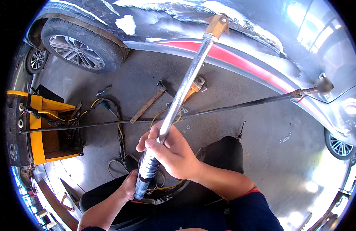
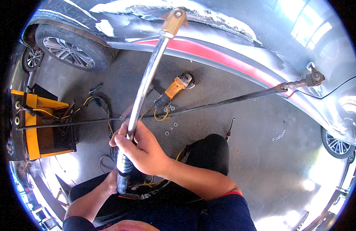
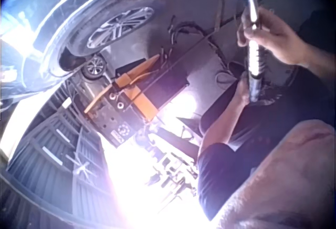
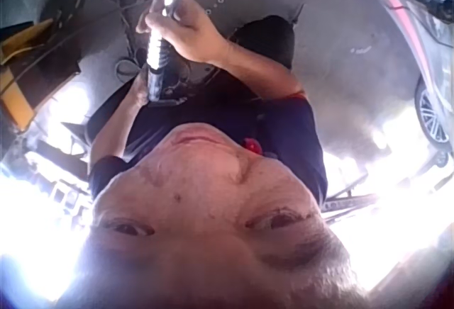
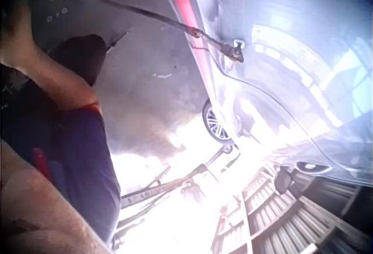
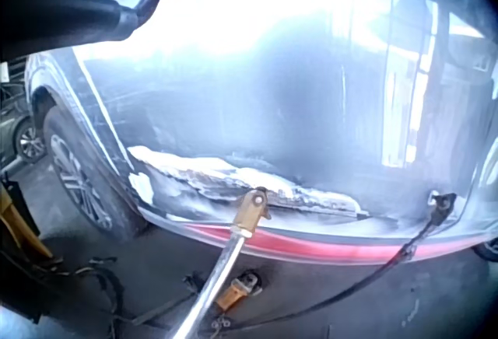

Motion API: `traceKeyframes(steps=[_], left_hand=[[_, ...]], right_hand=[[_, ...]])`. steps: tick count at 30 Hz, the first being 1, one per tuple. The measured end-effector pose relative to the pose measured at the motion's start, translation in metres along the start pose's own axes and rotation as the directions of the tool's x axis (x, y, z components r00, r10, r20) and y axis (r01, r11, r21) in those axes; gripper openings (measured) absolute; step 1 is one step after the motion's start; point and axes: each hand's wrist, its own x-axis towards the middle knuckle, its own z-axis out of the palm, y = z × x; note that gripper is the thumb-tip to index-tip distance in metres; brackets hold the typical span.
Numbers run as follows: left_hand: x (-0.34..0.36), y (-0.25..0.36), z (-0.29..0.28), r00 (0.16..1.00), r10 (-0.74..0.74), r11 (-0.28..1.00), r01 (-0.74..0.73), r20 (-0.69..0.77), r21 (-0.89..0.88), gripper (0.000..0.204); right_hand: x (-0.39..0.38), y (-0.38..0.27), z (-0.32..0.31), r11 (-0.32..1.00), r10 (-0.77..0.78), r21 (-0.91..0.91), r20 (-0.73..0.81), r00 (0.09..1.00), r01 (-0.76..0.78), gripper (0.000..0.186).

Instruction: The person uses a slide hammer to pull dents from a car door panel, followed by using a hammer and a body block to reshape and smooth the metal surface.

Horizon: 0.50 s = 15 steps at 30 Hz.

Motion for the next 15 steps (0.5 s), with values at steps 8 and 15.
traceKeyframes(steps=[8,15], left_hand=[[0.005,-0.011,-0.003,1.0,-0.016,0.994,0.014,-0.02,-0.108,0.028],[0.004,-0.015,-0.008,0.999,-0.03,0.995,0.028,-0.024,-0.092,0.027]], right_hand=[[-0.002,0.0,0.0,0.998,0.018,0.055,-0.005,1.0,-0.018,0.013],[0.0,0.001,0.001,0.995,0.06,0.077,-0.016,0.998,-0.058,0.012]])
